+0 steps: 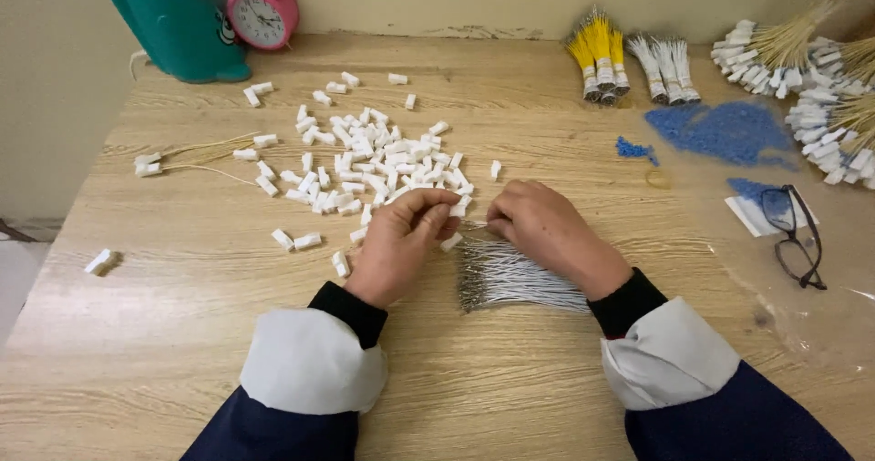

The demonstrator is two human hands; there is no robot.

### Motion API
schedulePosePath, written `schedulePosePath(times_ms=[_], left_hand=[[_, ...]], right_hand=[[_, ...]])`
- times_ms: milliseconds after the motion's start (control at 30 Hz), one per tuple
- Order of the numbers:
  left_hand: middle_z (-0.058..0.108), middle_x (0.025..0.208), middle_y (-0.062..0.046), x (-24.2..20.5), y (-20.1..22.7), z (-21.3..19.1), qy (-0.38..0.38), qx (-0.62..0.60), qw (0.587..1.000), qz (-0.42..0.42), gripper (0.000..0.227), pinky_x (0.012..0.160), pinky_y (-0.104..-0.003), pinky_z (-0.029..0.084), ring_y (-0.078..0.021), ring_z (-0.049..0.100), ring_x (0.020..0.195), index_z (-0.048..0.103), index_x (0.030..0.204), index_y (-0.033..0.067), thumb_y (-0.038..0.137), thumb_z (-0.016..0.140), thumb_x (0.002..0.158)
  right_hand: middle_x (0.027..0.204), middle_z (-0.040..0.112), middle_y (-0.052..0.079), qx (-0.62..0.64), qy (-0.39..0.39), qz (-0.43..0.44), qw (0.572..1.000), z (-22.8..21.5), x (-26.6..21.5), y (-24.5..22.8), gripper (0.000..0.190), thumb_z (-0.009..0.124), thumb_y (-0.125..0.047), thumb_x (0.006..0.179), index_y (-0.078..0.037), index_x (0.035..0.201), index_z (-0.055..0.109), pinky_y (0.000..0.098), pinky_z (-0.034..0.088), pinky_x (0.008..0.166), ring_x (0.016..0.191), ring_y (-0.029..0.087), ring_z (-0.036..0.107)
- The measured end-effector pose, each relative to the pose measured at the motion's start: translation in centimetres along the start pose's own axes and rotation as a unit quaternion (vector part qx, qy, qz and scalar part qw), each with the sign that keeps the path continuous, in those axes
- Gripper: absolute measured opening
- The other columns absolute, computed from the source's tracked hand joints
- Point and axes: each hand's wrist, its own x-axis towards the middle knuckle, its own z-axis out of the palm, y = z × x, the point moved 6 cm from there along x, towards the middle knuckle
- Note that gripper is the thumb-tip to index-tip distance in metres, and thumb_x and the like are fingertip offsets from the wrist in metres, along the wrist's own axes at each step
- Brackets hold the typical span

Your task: The person assembles cotton swabs by inserting thin metal wires into small white plastic caps. They pick up a cap and a wire, fit them together, and place the finished swab on the table. The process is repeated continuously throughout the video.

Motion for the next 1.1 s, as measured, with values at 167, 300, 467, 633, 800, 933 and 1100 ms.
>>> schedulePosePath(times_ms=[167,300,467,633,800,933,1100], left_hand=[[0.070,0.095,-0.013,-0.7,0.7,0.7,-0.027,0.092,0.995,0.028,0.019,0.079,-0.035,0.061,-0.0203,0.070,0.089,0.070,0.107,0.0061,0.008,0.054,0.096],[0.071,0.091,-0.011,-0.6,0.8,0.6,-0.042,0.228,0.971,0.067,0.017,0.084,-0.038,0.056,-0.0239,0.070,0.093,0.071,0.103,0.0118,0.010,0.055,0.096],[0.069,0.096,-0.010,-0.1,1.5,-0.7,-0.010,0.304,0.947,0.103,0.017,0.086,-0.041,0.055,-0.0296,0.068,0.096,0.071,0.105,0.0127,0.012,0.056,0.096],[0.068,0.095,-0.010,0.3,1.4,-1.5,0.027,0.335,0.938,0.089,0.017,0.085,-0.040,0.054,-0.0301,0.068,0.094,0.070,0.104,0.0127,0.011,0.055,0.096],[0.065,0.093,-0.009,0.4,1.4,-2.2,0.062,0.343,0.932,0.104,0.016,0.081,-0.038,0.056,-0.0296,0.069,0.092,0.069,0.104,0.0123,0.009,0.056,0.095],[0.063,0.090,-0.008,0.2,2.2,-2.2,0.079,0.335,0.932,0.116,0.018,0.079,-0.037,0.058,-0.0267,0.070,0.089,0.068,0.104,0.0104,0.005,0.054,0.095],[0.059,0.091,-0.006,0.3,1.8,-2.5,0.099,0.275,0.949,0.118,0.016,0.072,-0.033,0.060,-0.0236,0.072,0.084,0.067,0.101,0.0113,0.006,0.053,0.096]], right_hand=[[0.085,0.061,0.009,-0.035,-0.004,-0.037,0.999,0.6,0.3,0.2,0.015,0.062,-0.023,0.091,-0.008,0.088,0.064,0.0397,0.051,0.081,0.090,0.028,0.063],[0.082,0.059,0.017,0.022,0.000,-0.018,1.000,-0.7,-0.6,-0.1,0.018,0.059,-0.021,0.092,-0.004,0.089,0.058,0.0481,0.050,0.078,0.088,0.038,0.062],[0.085,0.066,0.018,0.157,0.057,0.083,0.982,-2.1,-0.9,1.3,0.017,0.050,-0.019,0.098,-0.005,0.106,0.057,0.0471,0.051,0.079,0.088,0.036,0.067],[0.083,0.066,0.013,0.155,0.160,0.095,0.970,-2.2,0.4,4.6,0.020,0.050,-0.018,0.100,-0.008,0.115,0.058,0.0431,0.053,0.079,0.088,0.032,0.067],[0.090,0.069,0.022,0.102,0.103,0.121,0.982,-0.7,1.6,5.6,0.023,0.060,-0.019,0.092,-0.004,0.107,0.069,0.0505,0.051,0.082,0.094,0.041,0.065],[0.093,0.070,0.022,0.067,0.089,0.135,0.985,-0.5,2.6,5.2,0.026,0.060,-0.021,0.091,-0.007,0.109,0.071,0.0491,0.051,0.083,0.095,0.041,0.066],[0.092,0.070,0.023,0.046,0.064,0.106,0.991,0.2,4.6,3.8,0.025,0.062,-0.019,0.087,-0.009,0.107,0.073,0.0504,0.052,0.082,0.095,0.043,0.066]])
